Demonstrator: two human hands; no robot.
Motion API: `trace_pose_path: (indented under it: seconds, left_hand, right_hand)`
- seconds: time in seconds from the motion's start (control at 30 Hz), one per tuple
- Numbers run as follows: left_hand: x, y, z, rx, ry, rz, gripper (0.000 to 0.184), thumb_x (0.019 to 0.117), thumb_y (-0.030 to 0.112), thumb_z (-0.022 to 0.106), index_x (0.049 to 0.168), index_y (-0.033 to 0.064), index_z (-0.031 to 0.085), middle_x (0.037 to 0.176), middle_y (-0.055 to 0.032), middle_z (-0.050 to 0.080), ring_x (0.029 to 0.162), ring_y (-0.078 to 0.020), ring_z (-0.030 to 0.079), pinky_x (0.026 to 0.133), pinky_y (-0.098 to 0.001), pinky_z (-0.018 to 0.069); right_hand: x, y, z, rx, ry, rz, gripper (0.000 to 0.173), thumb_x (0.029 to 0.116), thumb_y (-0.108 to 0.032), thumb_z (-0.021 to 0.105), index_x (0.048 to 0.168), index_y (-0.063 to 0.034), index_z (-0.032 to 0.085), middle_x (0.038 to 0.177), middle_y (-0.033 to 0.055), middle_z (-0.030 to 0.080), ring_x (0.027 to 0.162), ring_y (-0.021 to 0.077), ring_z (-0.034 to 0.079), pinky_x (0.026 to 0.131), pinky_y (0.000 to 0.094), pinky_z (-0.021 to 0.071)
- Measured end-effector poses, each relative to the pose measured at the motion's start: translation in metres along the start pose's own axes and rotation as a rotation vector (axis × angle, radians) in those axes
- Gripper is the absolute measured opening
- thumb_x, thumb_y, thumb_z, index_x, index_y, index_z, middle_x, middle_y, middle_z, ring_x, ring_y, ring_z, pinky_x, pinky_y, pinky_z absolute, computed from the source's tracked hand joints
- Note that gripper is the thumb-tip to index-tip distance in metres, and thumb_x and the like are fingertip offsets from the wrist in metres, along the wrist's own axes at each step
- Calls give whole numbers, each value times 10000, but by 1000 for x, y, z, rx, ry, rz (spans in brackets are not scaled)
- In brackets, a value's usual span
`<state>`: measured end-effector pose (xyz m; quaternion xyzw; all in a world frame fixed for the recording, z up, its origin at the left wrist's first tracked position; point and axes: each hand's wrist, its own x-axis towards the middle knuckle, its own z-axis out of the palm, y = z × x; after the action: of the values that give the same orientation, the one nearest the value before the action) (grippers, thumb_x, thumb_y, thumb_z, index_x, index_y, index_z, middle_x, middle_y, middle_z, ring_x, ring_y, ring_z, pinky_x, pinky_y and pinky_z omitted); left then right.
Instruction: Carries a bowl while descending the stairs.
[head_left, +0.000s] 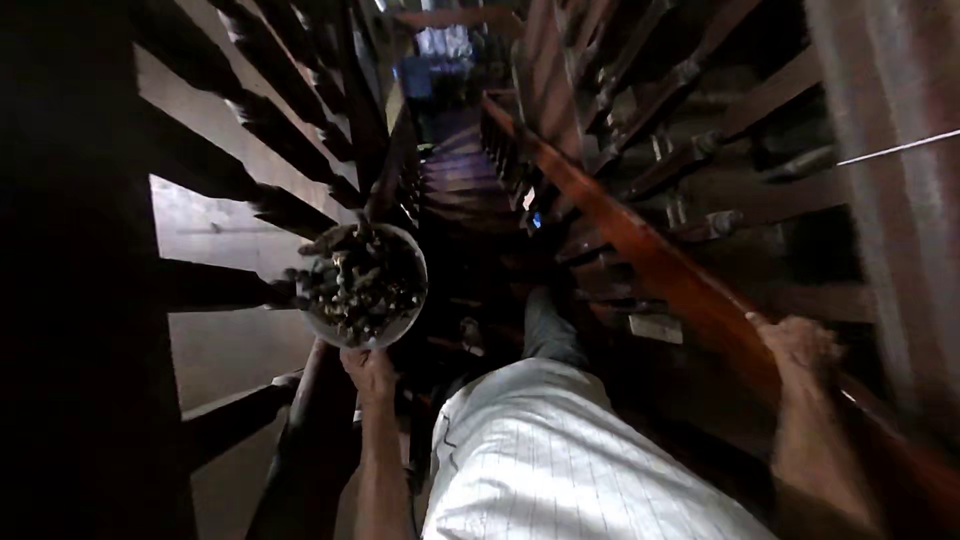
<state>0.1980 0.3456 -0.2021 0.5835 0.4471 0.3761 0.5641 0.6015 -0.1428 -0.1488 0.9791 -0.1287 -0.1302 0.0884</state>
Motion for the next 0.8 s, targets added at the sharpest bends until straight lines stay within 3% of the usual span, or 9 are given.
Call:
trace_pose_path:
  seconds: [0.13, 0.23, 0.37, 0.47, 0.57, 0.67, 0.8]
  left_hand:
    - [49, -10, 19, 53, -81, 68, 345, 948, 143, 623, 1227, -56, 588, 1123, -37, 672, 1046, -37, 635, 953, -288, 543]
    - [74, -21, 37, 28, -99, 53, 324, 954, 112, 618, 1245, -24, 580, 1117, -7, 680, 1035, -31, 649, 937, -285, 559]
    - [105, -47, 70, -7, -83, 55, 248, 946, 85, 610, 1171, -19, 604, 1054, 15, 683, 995, -35, 656, 910, -294, 571]
    - [122, -66, 96, 44, -53, 54, 213, 938, 55, 588, 1140, -12, 609, 1055, 31, 672, 1016, -6, 636, 935, -269, 546]
    - [141, -104, 126, 9, 1, 67, 199, 933, 55, 611, 1131, 56, 619, 1057, 75, 690, 1019, 0, 650, 939, -269, 554]
    - [169, -146, 157, 52, 23, 70, 234, 920, 83, 617, 1151, 50, 617, 1060, 59, 682, 1023, -10, 640, 940, -279, 544]
    - [189, -161, 177, 126, -45, 34, 277, 918, 118, 623, 1177, 18, 624, 1091, 14, 682, 1052, -23, 633, 970, -275, 524]
  right_hand:
    - [6, -9, -3, 23, -16, 22, 769, 913, -611, 679, 1298, 53, 640, 1354, 341, 587, 1326, 509, 508, 1105, 716, 319]
    - [11, -20, 2, -45, -6, 11, 773, 912, -639, 666, 1272, 46, 653, 1317, 338, 610, 1282, 519, 544, 1050, 730, 372]
    - [20, -60, 16, -52, -27, -113, 757, 982, -602, 590, 1372, 47, 591, 1376, 333, 580, 1308, 505, 540, 1091, 695, 371]
    - [64, -97, 55, -102, -83, -162, 766, 1013, -609, 514, 1427, 34, 545, 1427, 320, 547, 1330, 498, 522, 1086, 701, 371]
    - [120, -154, 102, -148, -63, -294, 717, 1036, -551, 513, 1396, 68, 546, 1323, 358, 596, 1235, 539, 577, 1003, 719, 430]
    - [175, -225, 142, -114, -84, -355, 702, 1044, -521, 524, 1414, 75, 524, 1336, 355, 592, 1265, 530, 562, 1044, 709, 403]
    - [204, -254, 167, -152, -190, -295, 712, 1039, -518, 522, 1468, 48, 477, 1389, 353, 555, 1300, 518, 539, 1065, 693, 401]
